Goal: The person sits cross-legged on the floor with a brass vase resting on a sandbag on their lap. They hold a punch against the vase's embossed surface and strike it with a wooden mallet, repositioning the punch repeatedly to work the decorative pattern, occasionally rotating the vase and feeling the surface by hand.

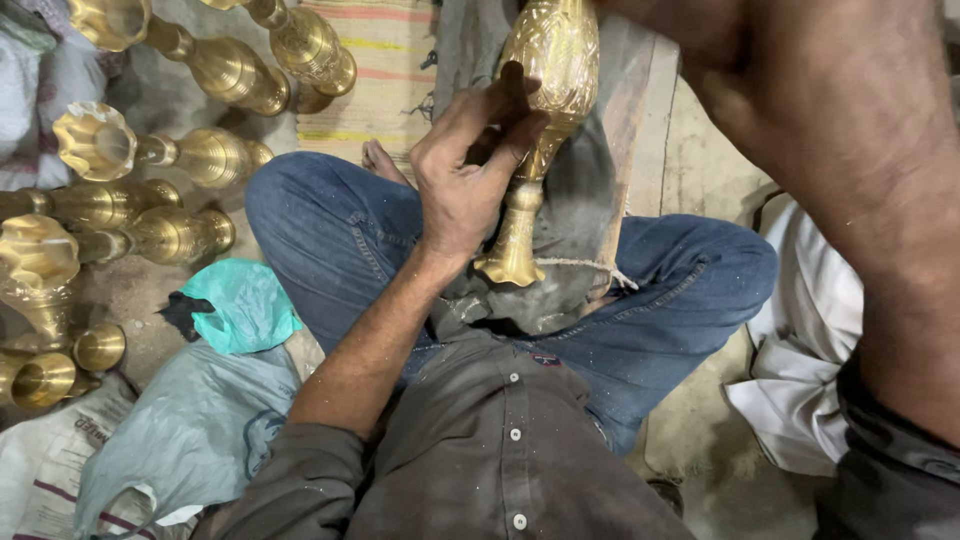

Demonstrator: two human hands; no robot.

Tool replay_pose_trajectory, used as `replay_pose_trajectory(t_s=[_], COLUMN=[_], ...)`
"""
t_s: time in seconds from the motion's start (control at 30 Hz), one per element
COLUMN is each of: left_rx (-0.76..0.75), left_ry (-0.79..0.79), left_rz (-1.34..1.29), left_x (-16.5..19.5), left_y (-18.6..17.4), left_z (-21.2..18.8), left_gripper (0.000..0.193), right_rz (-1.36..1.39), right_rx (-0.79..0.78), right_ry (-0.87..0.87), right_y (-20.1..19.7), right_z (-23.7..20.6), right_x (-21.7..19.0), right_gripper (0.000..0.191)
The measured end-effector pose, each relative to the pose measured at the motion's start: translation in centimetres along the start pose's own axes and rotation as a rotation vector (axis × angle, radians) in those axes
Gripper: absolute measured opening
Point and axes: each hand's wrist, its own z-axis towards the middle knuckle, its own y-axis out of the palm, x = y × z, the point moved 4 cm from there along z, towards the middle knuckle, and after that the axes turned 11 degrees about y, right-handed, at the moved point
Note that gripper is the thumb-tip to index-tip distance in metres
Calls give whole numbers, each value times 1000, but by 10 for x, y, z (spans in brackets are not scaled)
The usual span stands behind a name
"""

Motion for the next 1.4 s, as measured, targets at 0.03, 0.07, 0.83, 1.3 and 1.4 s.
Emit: replay_pose_trajectory(t_s=[0.03,0.07,0.83,1.3,1.4], left_rx=[0,-2,-31,21,-14], left_ry=[18,7,21,-18,57], left_rz=[-4,9,96,59,154], left_x=[1,0,2,12,16], left_y=[-1,-1,0,-1,1], left_z=[-2,-2,-8,-5,-4], left_gripper=[27,27,28,24,22], right_rz=[11,7,-214,13,-23], right_rx=[-3,3,155,37,42], right_ry=[9,6,-102,1,-5], right_y=[0,1,-2,6,8], right_z=[0,1,-6,-17,-11], right_x=[1,0,-16,0,1], right_gripper=[11,12,15,15,15])
